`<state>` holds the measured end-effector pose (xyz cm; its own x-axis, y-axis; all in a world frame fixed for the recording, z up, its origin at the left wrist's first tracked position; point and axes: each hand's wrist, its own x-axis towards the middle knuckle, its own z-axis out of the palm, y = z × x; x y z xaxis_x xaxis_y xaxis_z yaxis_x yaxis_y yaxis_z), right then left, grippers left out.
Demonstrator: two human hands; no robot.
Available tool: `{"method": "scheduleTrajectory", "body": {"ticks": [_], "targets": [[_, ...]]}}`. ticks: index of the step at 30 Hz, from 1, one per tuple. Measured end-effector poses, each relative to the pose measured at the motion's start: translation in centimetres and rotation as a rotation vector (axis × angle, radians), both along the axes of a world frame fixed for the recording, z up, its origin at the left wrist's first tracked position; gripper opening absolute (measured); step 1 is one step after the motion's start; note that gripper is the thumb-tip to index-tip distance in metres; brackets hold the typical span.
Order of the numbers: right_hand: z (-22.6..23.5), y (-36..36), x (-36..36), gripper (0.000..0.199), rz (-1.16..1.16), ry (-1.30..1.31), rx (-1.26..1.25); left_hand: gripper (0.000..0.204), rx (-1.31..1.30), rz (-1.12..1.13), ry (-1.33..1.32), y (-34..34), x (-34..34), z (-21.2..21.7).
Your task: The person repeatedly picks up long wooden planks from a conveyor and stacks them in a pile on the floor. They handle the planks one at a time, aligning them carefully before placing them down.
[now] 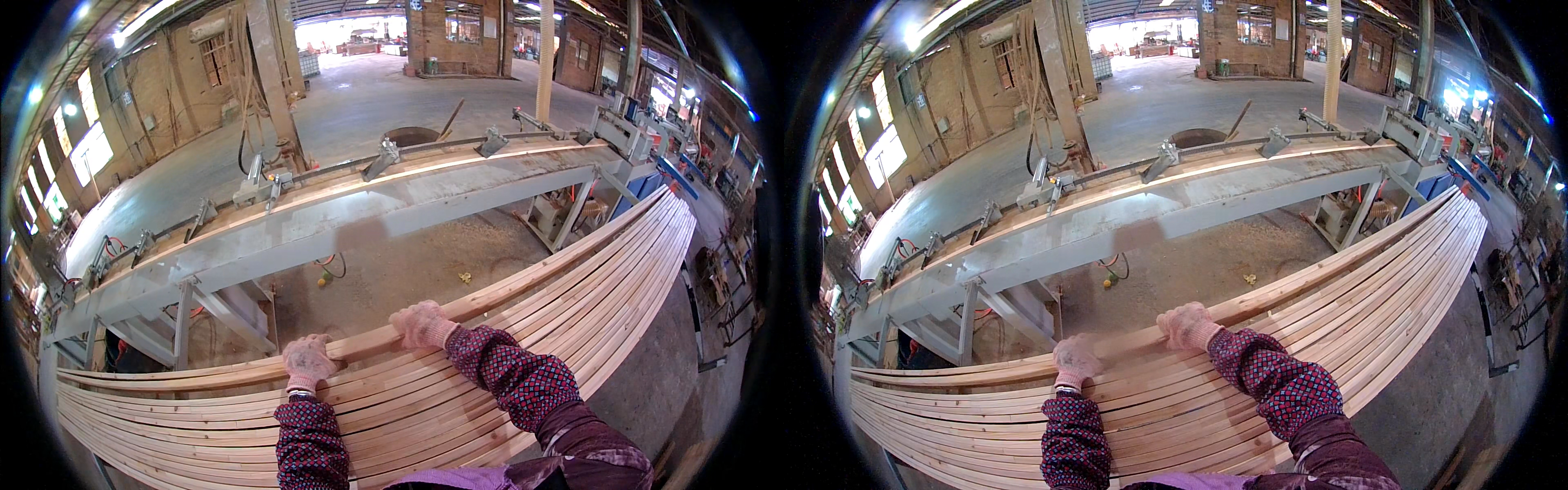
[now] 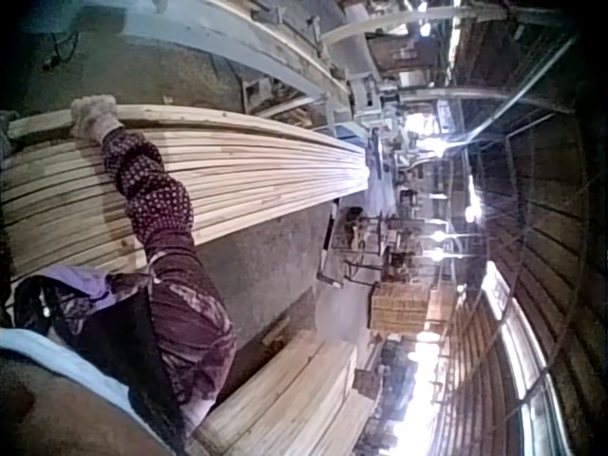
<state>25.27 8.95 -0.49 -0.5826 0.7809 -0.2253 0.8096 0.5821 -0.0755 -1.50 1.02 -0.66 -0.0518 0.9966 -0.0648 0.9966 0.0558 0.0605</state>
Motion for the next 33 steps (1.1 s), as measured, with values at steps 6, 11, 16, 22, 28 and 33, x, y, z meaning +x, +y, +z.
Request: {"method": "scheduleTrajectory", "body": {"ticks": [6,11,16,22,28,33], "targets": [[0.4,-0.2,-0.1,0.038,0.003,-0.015,-0.005,0.061,0.021,-0.013,-0.015,0.0,-0.2,-0.3],[1.5,-0.9,0.0,0.042,0.039,-0.070,0.002,0.055,0.136,-0.070,-0.026,-0.2,-0.8,-1.6],[-0.2,1.1,1.1,0.065,0.082,0.309,-0.095,0.057,0.183,-0.076,-0.061,0.6,-1.8,-3.6],[-1.2,6.6,-0.3,0.096,-0.171,0.145,0.153,0.048,0.172,-0.095,-0.108,0.8,-0.1,-2.0],[-1.1,7.4,-6.7,0.079,-0.009,-0.018,0.045,0.045,-0.188,0.068,-0.036,-0.3,-1.1,-1.1],[-4.4,8.8,-6.9,0.036,0.211,0.080,0.208,0.064,0.016,-0.057,-0.073,-1.4,-0.9,0.9]]}}
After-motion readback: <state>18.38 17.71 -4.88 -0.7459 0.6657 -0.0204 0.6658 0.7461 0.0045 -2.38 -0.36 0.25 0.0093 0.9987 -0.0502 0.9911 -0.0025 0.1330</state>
